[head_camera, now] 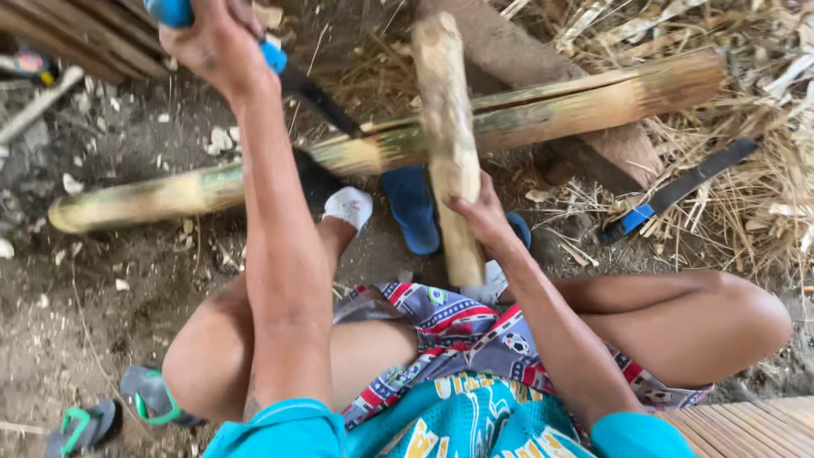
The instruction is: The person sits on the ground and uses a machete to split and shape a bamboo pole. They then use a knife to shave and smooth the split bamboo piece, finishing by marking it with a pencil.
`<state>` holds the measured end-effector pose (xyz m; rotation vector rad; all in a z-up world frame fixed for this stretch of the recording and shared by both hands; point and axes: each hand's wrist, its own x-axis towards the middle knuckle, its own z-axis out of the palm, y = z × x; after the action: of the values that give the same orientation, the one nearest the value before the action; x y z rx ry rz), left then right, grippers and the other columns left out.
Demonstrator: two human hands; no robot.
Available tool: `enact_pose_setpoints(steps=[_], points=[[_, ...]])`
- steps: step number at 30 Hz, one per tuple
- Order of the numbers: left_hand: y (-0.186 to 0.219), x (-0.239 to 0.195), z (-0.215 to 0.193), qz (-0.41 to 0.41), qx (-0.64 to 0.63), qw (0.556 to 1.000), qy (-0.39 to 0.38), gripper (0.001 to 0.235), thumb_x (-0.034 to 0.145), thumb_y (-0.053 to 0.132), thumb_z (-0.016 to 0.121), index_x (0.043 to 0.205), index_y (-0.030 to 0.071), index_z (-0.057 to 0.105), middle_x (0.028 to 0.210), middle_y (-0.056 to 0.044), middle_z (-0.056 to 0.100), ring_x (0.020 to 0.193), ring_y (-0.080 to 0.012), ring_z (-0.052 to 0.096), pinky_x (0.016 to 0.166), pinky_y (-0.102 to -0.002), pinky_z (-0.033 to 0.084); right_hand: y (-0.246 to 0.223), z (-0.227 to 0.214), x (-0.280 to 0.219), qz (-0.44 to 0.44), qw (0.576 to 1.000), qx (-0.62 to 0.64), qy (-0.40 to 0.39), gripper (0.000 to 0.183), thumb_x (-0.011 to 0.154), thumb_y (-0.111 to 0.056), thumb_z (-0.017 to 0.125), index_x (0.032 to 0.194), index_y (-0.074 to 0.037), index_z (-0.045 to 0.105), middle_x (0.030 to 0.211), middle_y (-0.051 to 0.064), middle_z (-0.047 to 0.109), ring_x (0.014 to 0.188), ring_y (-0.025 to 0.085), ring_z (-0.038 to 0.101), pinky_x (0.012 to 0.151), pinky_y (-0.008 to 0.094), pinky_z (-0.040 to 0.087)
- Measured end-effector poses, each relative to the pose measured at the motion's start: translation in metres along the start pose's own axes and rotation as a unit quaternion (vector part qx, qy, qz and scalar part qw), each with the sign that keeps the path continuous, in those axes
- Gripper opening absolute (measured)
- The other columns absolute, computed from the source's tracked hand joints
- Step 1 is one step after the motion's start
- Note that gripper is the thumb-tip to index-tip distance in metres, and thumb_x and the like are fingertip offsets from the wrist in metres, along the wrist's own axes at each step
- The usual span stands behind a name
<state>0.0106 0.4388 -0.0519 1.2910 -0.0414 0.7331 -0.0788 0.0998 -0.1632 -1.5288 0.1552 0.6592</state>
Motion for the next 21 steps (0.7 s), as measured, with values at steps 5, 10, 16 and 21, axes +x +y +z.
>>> enact_pose_setpoints(steps=[5,10,16,21], points=[[0.009,-0.019,0.100,0.052,0.017,0.980,-0.193,0.010,0.106,0.009,0.073,0.104,0.003,0.066,0.080,-0.007,0.066,0.064,-0.0116,0.060,0.053,-0.026,0.051,0.002,-0.079,-0.033,-0.027,0.991,-0.098,0.084,0.089,0.079,-0.020,0.080,0.151,0.000,0.031,0.128,0.014,0.062,0.115,0.021,0.062,0.097,0.034,0.052],[0.055,-0.040,0.214,0.045,-0.067,0.967,-0.240,0.016,0.102,0.002,0.073,0.112,0.008,0.062,0.091,0.003,0.067,0.076,-0.0054,0.064,0.067,-0.025,0.054,0.004,-0.134,-0.072,-0.113,0.980,-0.038,0.158,0.088,0.080,-0.016,0.078,0.154,0.000,0.033,0.132,0.016,0.060,0.117,0.022,0.062,0.100,0.034,0.052],[0.038,-0.099,0.326,0.133,-0.073,0.901,-0.406,0.033,0.088,-0.004,0.075,0.108,0.021,0.068,0.104,0.001,0.065,0.105,-0.0156,0.063,0.095,-0.034,0.051,0.001,-0.186,-0.107,-0.158,0.954,0.082,0.239,0.084,0.088,-0.011,0.076,0.153,-0.002,0.023,0.136,0.013,0.057,0.121,0.020,0.062,0.101,0.030,0.054],[0.003,-0.170,0.398,0.233,-0.099,0.854,-0.456,0.030,0.083,0.018,0.086,0.107,0.024,0.070,0.104,0.005,0.062,0.110,-0.0160,0.059,0.109,-0.045,0.040,0.019,-0.224,-0.115,-0.123,0.949,0.091,0.275,0.073,0.093,-0.012,0.072,0.151,0.000,0.029,0.137,0.011,0.057,0.120,0.019,0.060,0.097,0.031,0.053]])
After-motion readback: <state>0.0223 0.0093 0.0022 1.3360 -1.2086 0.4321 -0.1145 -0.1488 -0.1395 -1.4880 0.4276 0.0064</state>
